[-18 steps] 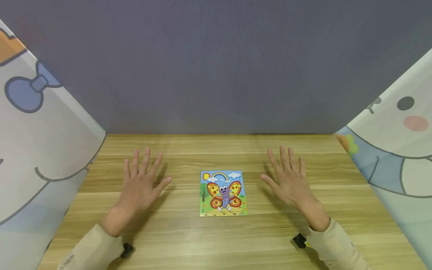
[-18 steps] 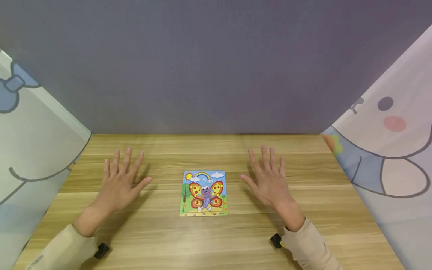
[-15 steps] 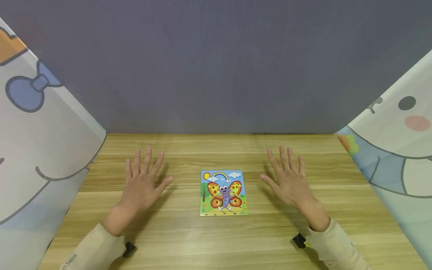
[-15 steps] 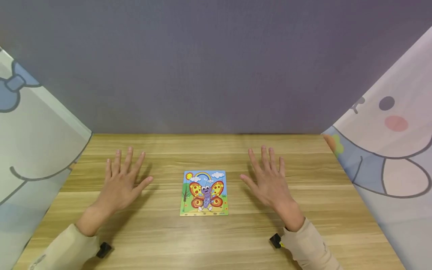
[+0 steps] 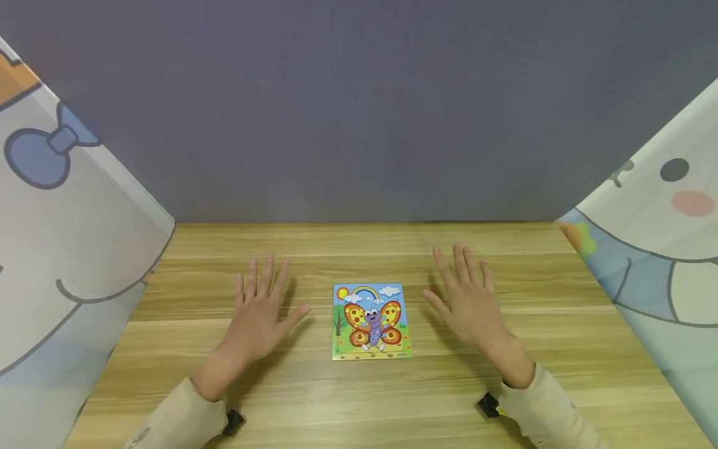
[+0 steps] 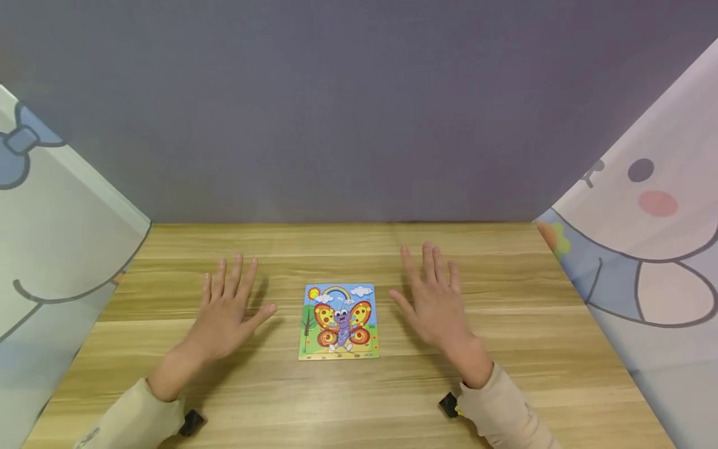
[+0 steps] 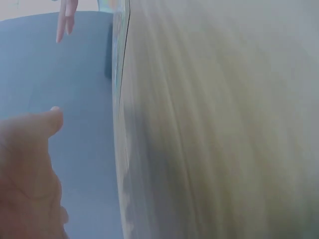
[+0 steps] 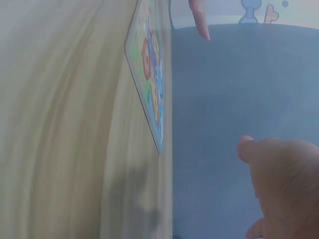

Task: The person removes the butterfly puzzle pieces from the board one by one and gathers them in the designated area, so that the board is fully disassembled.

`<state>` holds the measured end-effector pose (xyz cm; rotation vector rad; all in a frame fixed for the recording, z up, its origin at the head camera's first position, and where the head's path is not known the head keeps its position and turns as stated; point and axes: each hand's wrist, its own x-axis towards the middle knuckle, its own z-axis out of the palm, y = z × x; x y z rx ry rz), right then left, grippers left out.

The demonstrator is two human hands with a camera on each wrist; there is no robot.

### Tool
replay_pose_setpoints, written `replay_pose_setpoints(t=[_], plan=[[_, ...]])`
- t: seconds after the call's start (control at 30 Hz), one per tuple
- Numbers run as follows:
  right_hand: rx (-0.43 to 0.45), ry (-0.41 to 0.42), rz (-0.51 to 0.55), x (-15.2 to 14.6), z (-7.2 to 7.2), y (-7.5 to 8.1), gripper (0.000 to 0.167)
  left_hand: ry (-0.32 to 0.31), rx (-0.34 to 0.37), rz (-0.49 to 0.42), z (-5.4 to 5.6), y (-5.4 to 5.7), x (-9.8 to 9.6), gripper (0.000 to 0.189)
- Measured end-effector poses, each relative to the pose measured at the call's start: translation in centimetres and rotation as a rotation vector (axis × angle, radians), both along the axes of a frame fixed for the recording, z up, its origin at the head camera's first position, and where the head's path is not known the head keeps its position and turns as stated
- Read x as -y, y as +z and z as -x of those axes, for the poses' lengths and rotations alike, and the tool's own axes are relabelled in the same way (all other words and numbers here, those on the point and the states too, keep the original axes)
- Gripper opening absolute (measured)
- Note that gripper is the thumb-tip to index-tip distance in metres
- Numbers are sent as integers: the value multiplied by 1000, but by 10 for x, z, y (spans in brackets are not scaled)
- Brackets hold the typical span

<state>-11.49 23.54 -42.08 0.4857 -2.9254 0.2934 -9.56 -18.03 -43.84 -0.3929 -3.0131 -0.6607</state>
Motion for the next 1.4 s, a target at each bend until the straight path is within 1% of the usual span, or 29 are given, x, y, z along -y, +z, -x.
replay_pose_setpoints(t=[0.13, 0.27, 0.47, 0.6, 0.8, 0.9, 1.0, 1.1, 1.2, 1.4], plan=[[-3, 10, -12, 9, -3, -4, 86, -40, -22, -1, -2, -2, -11, 97], [-14, 38, 3, 20, -5, -9, 84, -84, -54, -14, -3, -5, -23, 93], [-43, 84, 28, 39, -7, -12, 84, -143, -88, -67, -2, -12, -37, 90], [-37, 116, 72, 51, -10, -13, 84, -165, -88, -111, -1, -18, -43, 88], [-49, 165, 159, 66, -15, -17, 87, -187, -65, -160, -1, -27, -48, 88], [-65, 180, 181, 71, -16, -20, 88, -184, -54, -159, 0, -32, -50, 90], [-76, 198, 215, 76, -15, -23, 86, -178, -42, -162, 1, -37, -50, 91], [-83, 223, 273, 81, -13, -26, 80, -173, -39, -174, 2, -41, -49, 91], [-65, 239, 337, 87, -11, -28, 76, -174, -54, -181, 2, -45, -49, 91], [8, 247, 440, 97, -5, -33, 69, -179, -97, -164, 1, -53, -50, 93]])
